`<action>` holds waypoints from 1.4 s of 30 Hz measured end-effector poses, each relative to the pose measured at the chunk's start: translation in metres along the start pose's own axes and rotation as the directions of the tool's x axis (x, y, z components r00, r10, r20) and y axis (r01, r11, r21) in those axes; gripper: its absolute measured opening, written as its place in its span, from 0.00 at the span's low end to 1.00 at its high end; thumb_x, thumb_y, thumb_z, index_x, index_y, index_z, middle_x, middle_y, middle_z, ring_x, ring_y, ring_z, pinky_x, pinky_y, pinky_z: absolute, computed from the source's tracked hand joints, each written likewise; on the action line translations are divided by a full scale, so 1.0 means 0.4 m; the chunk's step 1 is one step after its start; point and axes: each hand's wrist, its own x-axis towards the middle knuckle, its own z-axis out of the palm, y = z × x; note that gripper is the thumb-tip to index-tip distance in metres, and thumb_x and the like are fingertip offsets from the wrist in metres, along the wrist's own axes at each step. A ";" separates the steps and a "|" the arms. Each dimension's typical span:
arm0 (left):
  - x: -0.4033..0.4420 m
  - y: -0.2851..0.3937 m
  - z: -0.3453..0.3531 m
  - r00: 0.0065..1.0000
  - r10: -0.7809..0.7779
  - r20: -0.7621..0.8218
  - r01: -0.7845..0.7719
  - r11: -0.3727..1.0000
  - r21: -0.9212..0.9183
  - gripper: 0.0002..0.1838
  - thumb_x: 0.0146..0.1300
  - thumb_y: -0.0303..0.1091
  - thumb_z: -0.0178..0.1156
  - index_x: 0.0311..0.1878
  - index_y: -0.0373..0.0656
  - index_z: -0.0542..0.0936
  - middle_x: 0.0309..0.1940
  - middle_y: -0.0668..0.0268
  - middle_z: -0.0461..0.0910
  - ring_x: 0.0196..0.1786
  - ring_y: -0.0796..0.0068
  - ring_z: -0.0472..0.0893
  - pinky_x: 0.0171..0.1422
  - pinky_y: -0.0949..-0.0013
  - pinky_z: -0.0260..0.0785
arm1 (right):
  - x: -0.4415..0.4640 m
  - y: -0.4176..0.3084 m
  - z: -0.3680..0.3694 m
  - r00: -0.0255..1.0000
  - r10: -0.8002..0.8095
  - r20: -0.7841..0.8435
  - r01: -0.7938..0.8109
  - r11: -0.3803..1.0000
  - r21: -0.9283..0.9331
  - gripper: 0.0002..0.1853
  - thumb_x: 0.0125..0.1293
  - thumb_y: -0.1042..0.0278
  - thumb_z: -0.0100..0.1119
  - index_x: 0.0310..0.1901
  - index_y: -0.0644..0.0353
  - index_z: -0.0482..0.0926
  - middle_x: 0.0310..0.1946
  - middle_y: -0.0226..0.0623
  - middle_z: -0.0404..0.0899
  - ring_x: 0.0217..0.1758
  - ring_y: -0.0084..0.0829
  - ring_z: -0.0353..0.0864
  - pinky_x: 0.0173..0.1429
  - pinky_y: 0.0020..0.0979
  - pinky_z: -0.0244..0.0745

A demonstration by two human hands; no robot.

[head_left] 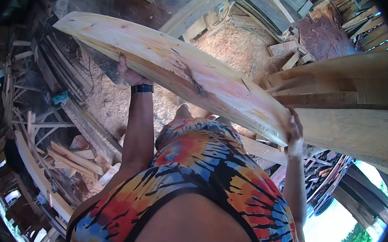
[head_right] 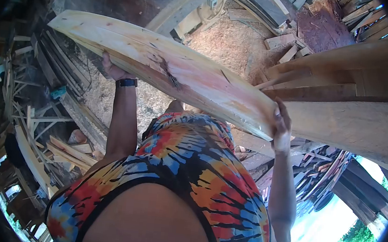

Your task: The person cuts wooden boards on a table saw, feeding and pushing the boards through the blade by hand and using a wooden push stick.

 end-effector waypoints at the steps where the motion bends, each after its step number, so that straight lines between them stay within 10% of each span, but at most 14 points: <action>1: -0.026 -0.031 0.004 0.994 -0.073 -0.077 0.072 0.997 -0.017 0.40 0.58 0.54 0.63 0.69 0.41 0.66 0.63 0.55 0.71 0.63 0.53 0.73 0.66 0.45 0.67 | -0.016 0.015 -0.024 0.997 0.052 -0.055 -0.057 0.994 -0.089 0.41 0.67 0.42 0.55 0.67 0.73 0.64 0.57 0.49 0.74 0.63 0.36 0.71 0.69 0.34 0.61; 9: -0.125 -0.257 0.048 0.896 -0.216 -0.388 0.293 0.944 0.151 0.28 0.64 0.48 0.60 0.63 0.43 0.71 0.52 0.59 0.79 0.54 0.60 0.80 0.59 0.55 0.74 | -0.018 0.234 -0.246 0.976 0.198 0.094 -0.174 0.962 -0.211 0.38 0.73 0.37 0.43 0.59 0.74 0.74 0.54 0.51 0.79 0.60 0.40 0.76 0.68 0.37 0.65; 22: -0.020 -0.308 0.109 0.828 -0.308 -0.469 0.468 0.840 0.274 0.22 0.64 0.49 0.59 0.55 0.46 0.76 0.44 0.65 0.82 0.48 0.68 0.82 0.55 0.63 0.75 | 0.021 0.217 -0.174 0.855 0.273 0.440 -0.410 0.876 0.254 0.44 0.71 0.34 0.44 0.67 0.76 0.64 0.63 0.53 0.72 0.66 0.40 0.72 0.68 0.37 0.67; 33: -0.106 -0.426 0.163 0.913 0.178 -0.367 0.201 0.587 0.785 0.27 0.74 0.43 0.48 0.70 0.39 0.63 0.62 0.58 0.72 0.63 0.68 0.74 0.67 0.65 0.66 | 0.116 0.233 -0.148 0.891 0.202 0.406 -0.299 0.935 0.191 0.41 0.72 0.36 0.43 0.60 0.77 0.72 0.53 0.52 0.80 0.54 0.37 0.80 0.62 0.35 0.71; 42: -0.014 -0.409 0.177 0.928 0.199 -0.314 0.207 0.424 0.881 0.30 0.76 0.46 0.45 0.73 0.39 0.57 0.65 0.56 0.69 0.66 0.67 0.70 0.70 0.65 0.61 | 0.192 0.150 -0.059 0.865 0.261 0.429 -0.373 0.906 0.200 0.39 0.74 0.38 0.41 0.63 0.74 0.69 0.56 0.50 0.77 0.55 0.36 0.79 0.61 0.34 0.72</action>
